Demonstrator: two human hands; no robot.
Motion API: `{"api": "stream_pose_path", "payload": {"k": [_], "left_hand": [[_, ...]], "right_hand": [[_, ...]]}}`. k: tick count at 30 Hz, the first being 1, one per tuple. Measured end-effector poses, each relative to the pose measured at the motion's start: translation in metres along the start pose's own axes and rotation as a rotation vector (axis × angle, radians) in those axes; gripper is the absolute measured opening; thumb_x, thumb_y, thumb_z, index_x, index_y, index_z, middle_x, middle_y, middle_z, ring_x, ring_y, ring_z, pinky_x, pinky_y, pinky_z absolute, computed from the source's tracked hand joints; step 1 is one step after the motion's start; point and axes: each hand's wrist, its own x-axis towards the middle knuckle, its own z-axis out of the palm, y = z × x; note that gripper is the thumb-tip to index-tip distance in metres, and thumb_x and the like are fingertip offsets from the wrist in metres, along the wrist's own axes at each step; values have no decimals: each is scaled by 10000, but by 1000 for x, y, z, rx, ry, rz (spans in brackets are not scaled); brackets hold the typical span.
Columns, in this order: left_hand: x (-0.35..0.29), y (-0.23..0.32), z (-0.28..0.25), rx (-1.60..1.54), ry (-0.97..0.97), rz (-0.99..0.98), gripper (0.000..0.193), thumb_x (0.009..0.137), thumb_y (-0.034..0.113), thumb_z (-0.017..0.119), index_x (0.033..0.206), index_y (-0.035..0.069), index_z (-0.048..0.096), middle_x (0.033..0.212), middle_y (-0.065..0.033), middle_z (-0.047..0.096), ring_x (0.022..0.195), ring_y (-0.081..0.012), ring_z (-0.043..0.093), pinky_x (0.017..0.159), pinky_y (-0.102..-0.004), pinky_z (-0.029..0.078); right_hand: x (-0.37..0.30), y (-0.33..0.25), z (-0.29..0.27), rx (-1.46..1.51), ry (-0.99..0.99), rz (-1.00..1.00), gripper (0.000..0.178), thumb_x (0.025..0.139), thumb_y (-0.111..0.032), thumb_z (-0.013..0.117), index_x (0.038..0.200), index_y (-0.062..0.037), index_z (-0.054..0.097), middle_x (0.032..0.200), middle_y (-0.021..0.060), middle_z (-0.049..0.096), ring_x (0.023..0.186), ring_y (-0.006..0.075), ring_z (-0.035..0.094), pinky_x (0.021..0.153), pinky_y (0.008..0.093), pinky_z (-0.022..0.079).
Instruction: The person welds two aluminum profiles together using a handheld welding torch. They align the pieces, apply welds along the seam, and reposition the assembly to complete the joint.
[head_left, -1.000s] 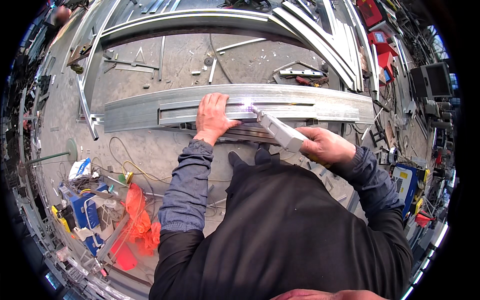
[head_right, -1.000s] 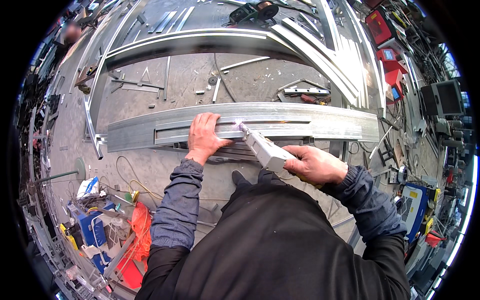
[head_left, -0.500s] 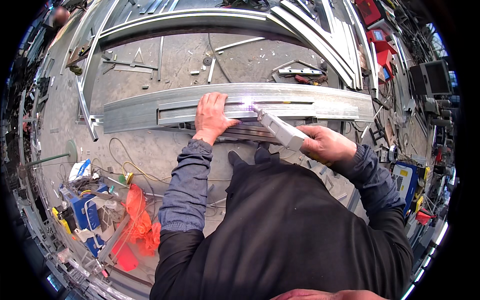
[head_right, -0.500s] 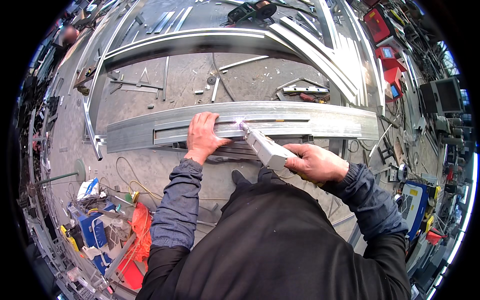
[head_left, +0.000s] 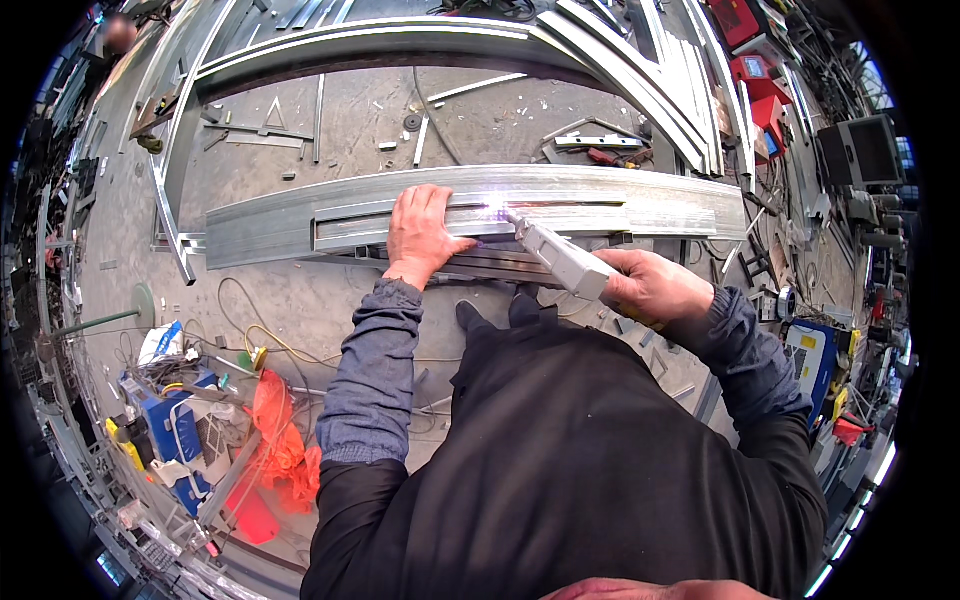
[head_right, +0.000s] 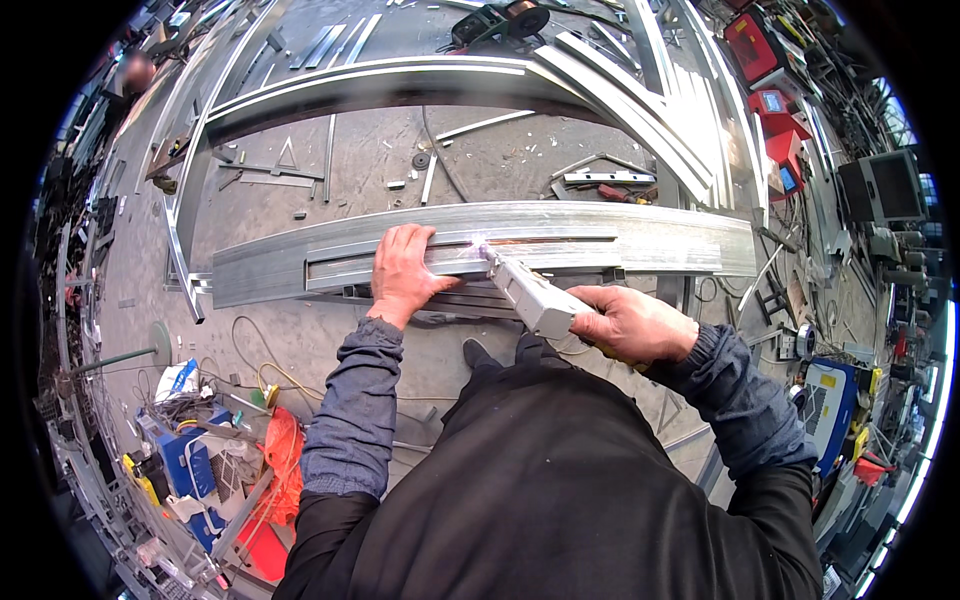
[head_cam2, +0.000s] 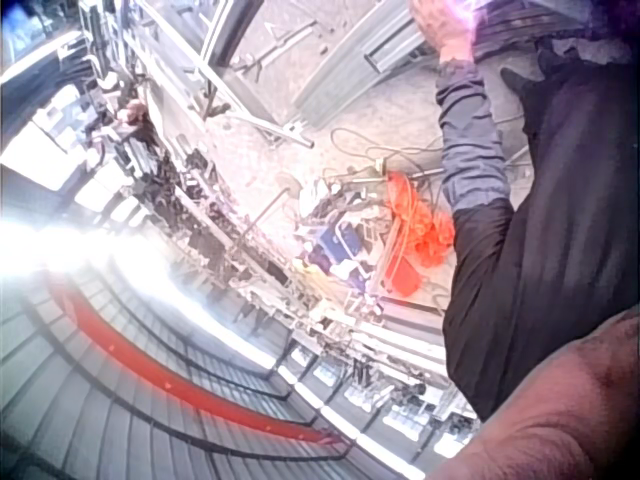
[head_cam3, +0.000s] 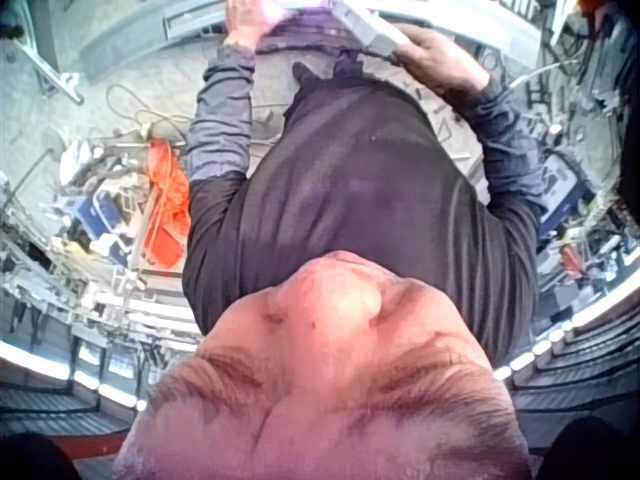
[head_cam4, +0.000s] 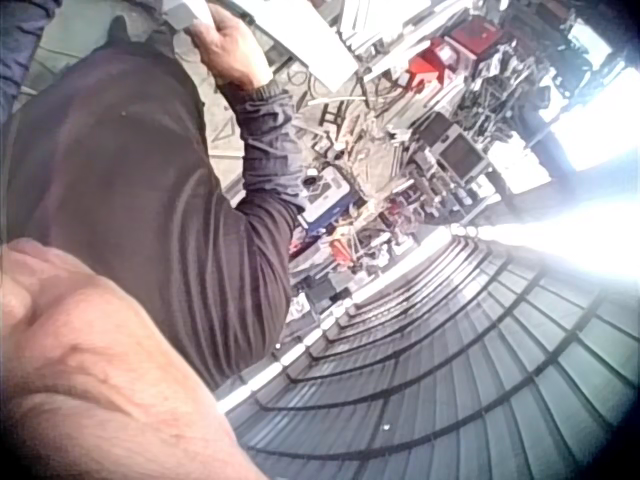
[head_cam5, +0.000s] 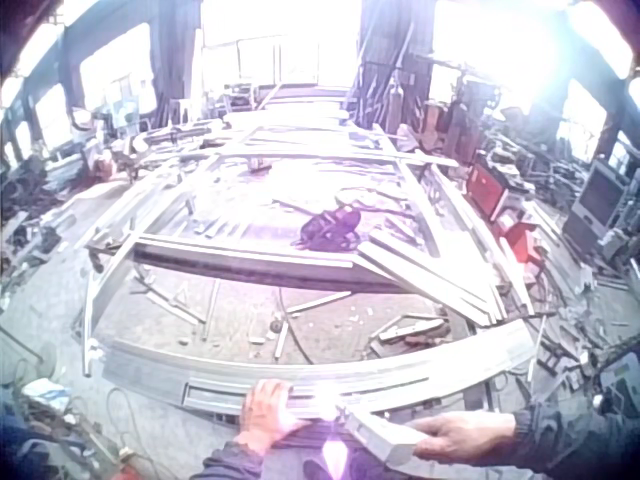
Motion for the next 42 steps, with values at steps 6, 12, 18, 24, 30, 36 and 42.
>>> {"api": "stream_pose_path", "payload": {"k": [6, 12, 18, 24, 30, 36, 42], "left_hand": [[0, -2, 2, -1, 19, 5, 807, 608, 466, 996, 1286, 109, 743, 1285, -61, 690, 1297, -305, 608, 1145, -460, 494], [-1, -1, 1, 7, 25, 8, 811, 611, 470, 995, 1291, 108, 743, 1280, -60, 691, 1293, -306, 608, 1145, -461, 495], [-2, -3, 2, 1, 7, 7, 846, 610, 468, 1011, 1316, 106, 719, 1296, -67, 677, 1306, -309, 592, 1168, -459, 476], [0, -1, 3, -4, -15, -2, 862, 622, 470, 1017, 1337, 101, 706, 1321, -77, 663, 1322, -319, 580, 1180, -470, 470], [2, -3, -4, -72, -58, 25, 863, 662, 388, 1002, 1403, 79, 685, 1370, -115, 639, 1347, -357, 567, 1210, -489, 449], [1, -6, -7, -52, -80, 44, 876, 657, 386, 1005, 1399, 70, 664, 1369, -122, 631, 1345, -358, 566, 1219, -500, 445], [2, -5, -7, 45, -91, 61, 951, 605, 356, 1006, 1428, 78, 621, 1371, -110, 610, 1344, -368, 561, 1232, -525, 434]], "right_hand": [[-1, -1, -2, -55, 3, -9, 466, 1154, -336, 632, 1575, -137, 617, 828, -36, 627, 667, 66, 548, 582, 275, 481], [-3, 0, 0, -33, 15, -9, 448, 1154, -317, 617, 1558, -125, 623, 851, -29, 642, 696, 71, 563, 615, 278, 494], [-6, 2, 0, -19, 28, -69, 440, 1164, -286, 591, 1557, -89, 612, 956, -12, 668, 811, 82, 585, 728, 273, 522], [-26, 13, -18, 157, -27, -87, 428, 1181, -304, 581, 1542, -76, 615, 1015, -9, 684, 862, 80, 610, 759, 267, 538], [-50, -7, -94, 113, -164, -132, 499, 1185, -398, 586, 1477, 3, 633, 1266, 47, 709, 1136, 117, 619, 1005, 299, 536], [13, -15, -174, -41, -356, -150, 612, 1163, -502, 584, 1499, 9, 608, 1301, 73, 701, 1173, 146, 593, 1047, 324, 511], [105, -10, -207, 161, -563, 100, 550, 1137, -538, 621, 1352, -32, 610, 998, 88, 697, 768, 201, 736, 683, 338, 639]]}}
